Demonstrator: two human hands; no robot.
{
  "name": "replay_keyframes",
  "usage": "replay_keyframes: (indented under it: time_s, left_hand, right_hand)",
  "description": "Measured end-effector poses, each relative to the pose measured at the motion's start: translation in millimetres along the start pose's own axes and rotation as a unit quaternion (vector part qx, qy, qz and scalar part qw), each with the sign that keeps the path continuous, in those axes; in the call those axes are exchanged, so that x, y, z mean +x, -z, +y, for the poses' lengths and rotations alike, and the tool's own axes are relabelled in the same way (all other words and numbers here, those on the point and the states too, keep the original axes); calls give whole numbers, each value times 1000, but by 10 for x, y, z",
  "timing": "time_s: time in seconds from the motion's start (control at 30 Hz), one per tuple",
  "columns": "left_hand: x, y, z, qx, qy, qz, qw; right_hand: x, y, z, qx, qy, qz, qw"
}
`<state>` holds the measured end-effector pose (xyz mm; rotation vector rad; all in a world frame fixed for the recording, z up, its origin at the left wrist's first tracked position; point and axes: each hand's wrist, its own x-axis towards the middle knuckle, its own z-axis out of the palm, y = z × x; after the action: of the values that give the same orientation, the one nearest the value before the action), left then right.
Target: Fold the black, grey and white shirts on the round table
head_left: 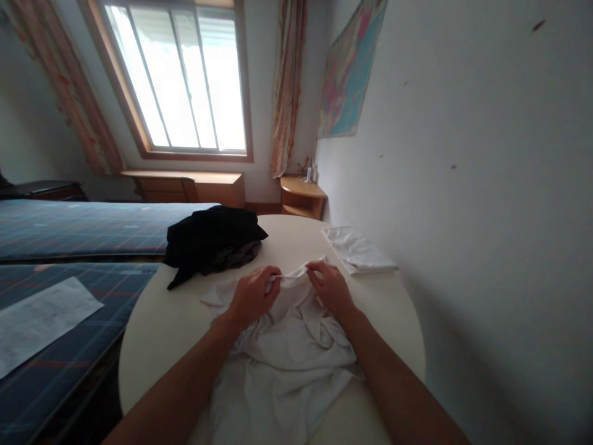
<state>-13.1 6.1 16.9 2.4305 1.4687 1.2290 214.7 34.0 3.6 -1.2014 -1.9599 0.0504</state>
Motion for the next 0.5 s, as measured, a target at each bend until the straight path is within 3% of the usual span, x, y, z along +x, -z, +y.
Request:
replay_keyframes:
  time_s: [0.1, 0.2, 0.37, 0.5]
  left_hand:
    - [28, -7, -58, 21, 49, 48, 997]
    - [68, 5, -148, 41, 117, 77, 989]
    - [118, 41, -289, 49, 195, 61, 978]
    - [154, 60, -412, 0, 229, 62, 972]
  right_hand:
    - [-7, -38, 62, -3, 21, -46, 999]
    - [-19, -44, 203, -29, 15, -49, 998]
    - [-48, 22, 429, -63, -87, -85, 991]
    - [-46, 98, 432, -76, -129, -126, 981]
